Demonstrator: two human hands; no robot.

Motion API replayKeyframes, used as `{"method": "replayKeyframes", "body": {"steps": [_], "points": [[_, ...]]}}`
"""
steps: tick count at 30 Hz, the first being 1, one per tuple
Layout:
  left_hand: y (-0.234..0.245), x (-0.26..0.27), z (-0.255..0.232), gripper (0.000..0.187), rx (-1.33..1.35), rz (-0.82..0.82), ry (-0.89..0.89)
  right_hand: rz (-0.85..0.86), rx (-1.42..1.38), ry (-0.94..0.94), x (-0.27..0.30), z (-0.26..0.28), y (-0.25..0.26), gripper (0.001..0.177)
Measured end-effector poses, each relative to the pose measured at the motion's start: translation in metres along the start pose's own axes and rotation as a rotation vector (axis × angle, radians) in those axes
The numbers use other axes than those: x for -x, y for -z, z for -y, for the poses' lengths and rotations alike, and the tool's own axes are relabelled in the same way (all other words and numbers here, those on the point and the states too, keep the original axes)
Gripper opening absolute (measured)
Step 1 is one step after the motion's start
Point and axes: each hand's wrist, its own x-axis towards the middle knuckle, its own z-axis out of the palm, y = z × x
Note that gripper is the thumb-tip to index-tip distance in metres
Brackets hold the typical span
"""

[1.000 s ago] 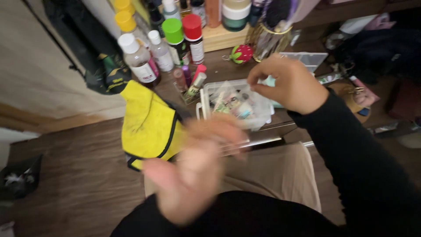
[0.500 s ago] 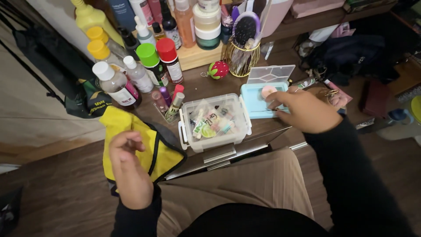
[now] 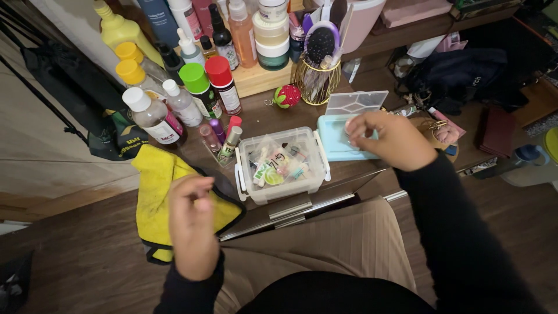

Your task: The person wipes several small bottles with a yellow cloth, then opens a plastic organizer box and rearranges small items inside, including jewelry and cosmetic containers. The person also handles a small pink container and a metal tool.

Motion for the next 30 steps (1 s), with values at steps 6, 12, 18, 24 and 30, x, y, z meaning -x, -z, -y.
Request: {"method": "replayKeyframes", "body": {"steps": [6,12,18,24,30], "points": [[-0.026,-0.026,-0.026,0.039,-0.548,0.247,-0.427,-0.251,-0.409,0.095,0.002,0.069,-0.007,0.023],[-0.062,-0.043,-0.034,0.034,-0.751,0.429,-0.685,-0.18,-0.259,0.312,-0.017,0.071,-0.032,0.026],[-0.073,-0.043,-0.015,0.042,-0.815,0.362,-0.79,-0.213,-0.209,0.204,-0.007,0.068,-0.017,0.017],[-0.072,-0.045,-0.014,0.049,-0.844,0.366,-0.817,-0.363,-0.079,-0.004,0.004,-0.001,0.015,0.015],[-0.078,-0.04,0.008,0.043,-0.758,0.327,-0.902,-0.083,0.404,-0.147,0.0,-0.036,-0.009,0.018]]}}
